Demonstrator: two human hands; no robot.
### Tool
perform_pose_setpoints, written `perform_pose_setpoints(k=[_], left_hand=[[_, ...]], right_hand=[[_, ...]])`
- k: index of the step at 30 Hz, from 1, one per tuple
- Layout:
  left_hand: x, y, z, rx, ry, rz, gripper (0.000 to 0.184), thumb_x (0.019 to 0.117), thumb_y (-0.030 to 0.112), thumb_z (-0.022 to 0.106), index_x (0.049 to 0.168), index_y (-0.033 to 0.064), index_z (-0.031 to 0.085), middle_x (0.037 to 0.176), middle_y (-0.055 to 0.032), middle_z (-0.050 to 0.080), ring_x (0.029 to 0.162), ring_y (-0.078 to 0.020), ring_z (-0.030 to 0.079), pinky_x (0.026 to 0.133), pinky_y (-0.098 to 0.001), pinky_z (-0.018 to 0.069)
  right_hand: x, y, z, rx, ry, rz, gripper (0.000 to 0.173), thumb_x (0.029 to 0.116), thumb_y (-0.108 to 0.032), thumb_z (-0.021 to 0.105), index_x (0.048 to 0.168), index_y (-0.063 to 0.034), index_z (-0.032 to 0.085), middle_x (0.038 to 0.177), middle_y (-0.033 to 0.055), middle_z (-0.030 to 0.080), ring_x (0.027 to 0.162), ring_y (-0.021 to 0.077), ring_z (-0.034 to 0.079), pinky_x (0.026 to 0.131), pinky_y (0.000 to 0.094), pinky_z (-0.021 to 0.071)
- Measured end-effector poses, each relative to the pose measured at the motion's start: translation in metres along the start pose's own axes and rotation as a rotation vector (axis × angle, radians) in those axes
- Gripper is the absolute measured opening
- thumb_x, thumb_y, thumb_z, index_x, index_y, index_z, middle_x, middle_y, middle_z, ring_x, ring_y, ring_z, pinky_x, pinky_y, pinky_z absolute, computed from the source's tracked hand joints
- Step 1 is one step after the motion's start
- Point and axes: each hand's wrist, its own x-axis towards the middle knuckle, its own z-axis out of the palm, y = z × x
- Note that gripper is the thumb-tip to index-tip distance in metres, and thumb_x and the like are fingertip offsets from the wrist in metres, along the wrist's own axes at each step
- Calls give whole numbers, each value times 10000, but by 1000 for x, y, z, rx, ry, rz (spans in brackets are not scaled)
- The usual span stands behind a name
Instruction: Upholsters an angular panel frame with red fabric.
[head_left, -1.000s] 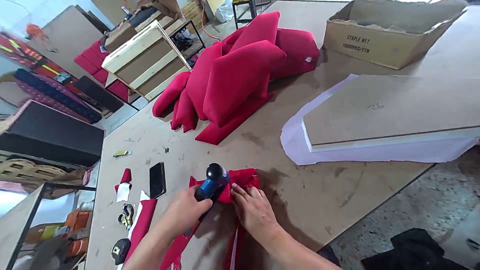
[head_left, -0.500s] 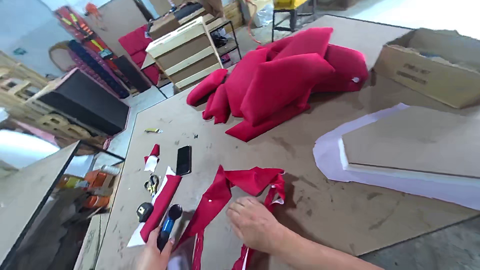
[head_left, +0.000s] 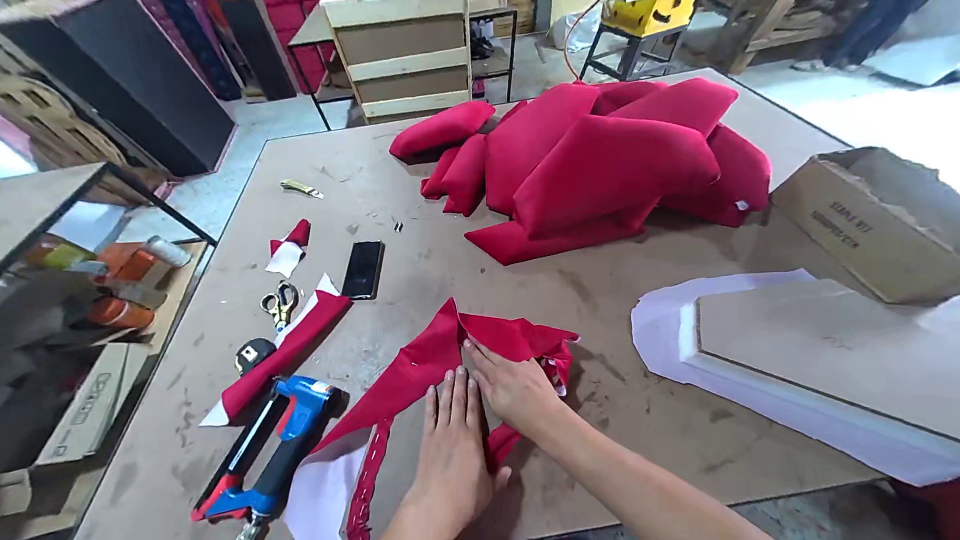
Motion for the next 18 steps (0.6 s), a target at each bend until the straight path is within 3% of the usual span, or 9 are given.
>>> perform_pose_setpoints(k=[2,5,7,9,11,12,15,17,18], left_hand=[[20,5,-18,23,-186,-62,1369,630,806,689,1623,-4,209,1703,-222,128,1575,-407,111,1237,-651,90],[50,-2,-57,-20,-431,-67,1358,634,758,724,1620,-13,197,1692,-232,161,1564,-414,150,1232,-643,150],[77,-18,-83,-53,-609,-21,1307,651,760,741,1601,-3,268,1677,-224,217,1536,-408,244,1192,-633,277],[103,-31,-103,-49,-754,22,1172,685,742,750,1547,30,400,1624,-190,353,1443,-383,421,1094,-622,423],[125,-37,-119,-70,-833,37,910,707,658,796,1369,69,593,1362,-170,606,1201,-357,614,951,-625,508],[134,-38,-125,-78,-864,33,834,710,629,809,1311,80,624,1239,-164,659,1116,-351,646,906,-629,518],[147,-41,-130,-90,-922,9,895,712,628,815,1398,107,574,1204,-157,679,1111,-345,654,921,-634,516],[147,-42,-128,-90,-926,-3,941,710,637,812,1442,108,548,1299,-145,649,1163,-335,638,948,-627,510],[147,-42,-128,-78,-928,4,980,713,651,800,1479,108,518,1401,-127,601,1225,-323,613,984,-618,500]], right_hand=[[6,0,-15,17,-142,17,512,1119,-358,255,1604,-256,384,1644,-84,395,1246,252,645,944,555,545],[33,6,-38,74,-318,26,487,1107,-304,329,1572,-219,448,1639,-45,407,1314,269,599,1005,560,523],[63,14,-52,45,-492,18,481,1102,-330,340,1548,-230,491,1596,5,474,1428,278,494,1114,591,436],[95,20,-59,-14,-602,-10,479,1089,-423,366,1420,-206,634,1358,132,660,1275,374,605,993,677,481],[121,24,-62,-28,-574,-35,433,1051,-454,470,1126,-132,749,1133,168,718,1117,388,669,881,676,523],[132,24,-62,-20,-493,-18,392,1027,-441,537,1093,-117,748,1126,162,716,1114,377,670,886,654,530],[162,25,-48,1,-234,47,522,883,-327,743,1319,-61,637,1372,154,596,1312,363,535,1001,598,482],[176,22,-41,-2,-334,132,703,797,-332,826,1353,14,572,1405,214,555,1311,416,533,945,636,518],[181,20,-42,5,-411,154,645,789,-319,831,1273,40,602,1358,239,584,1243,429,589,899,651,538]])
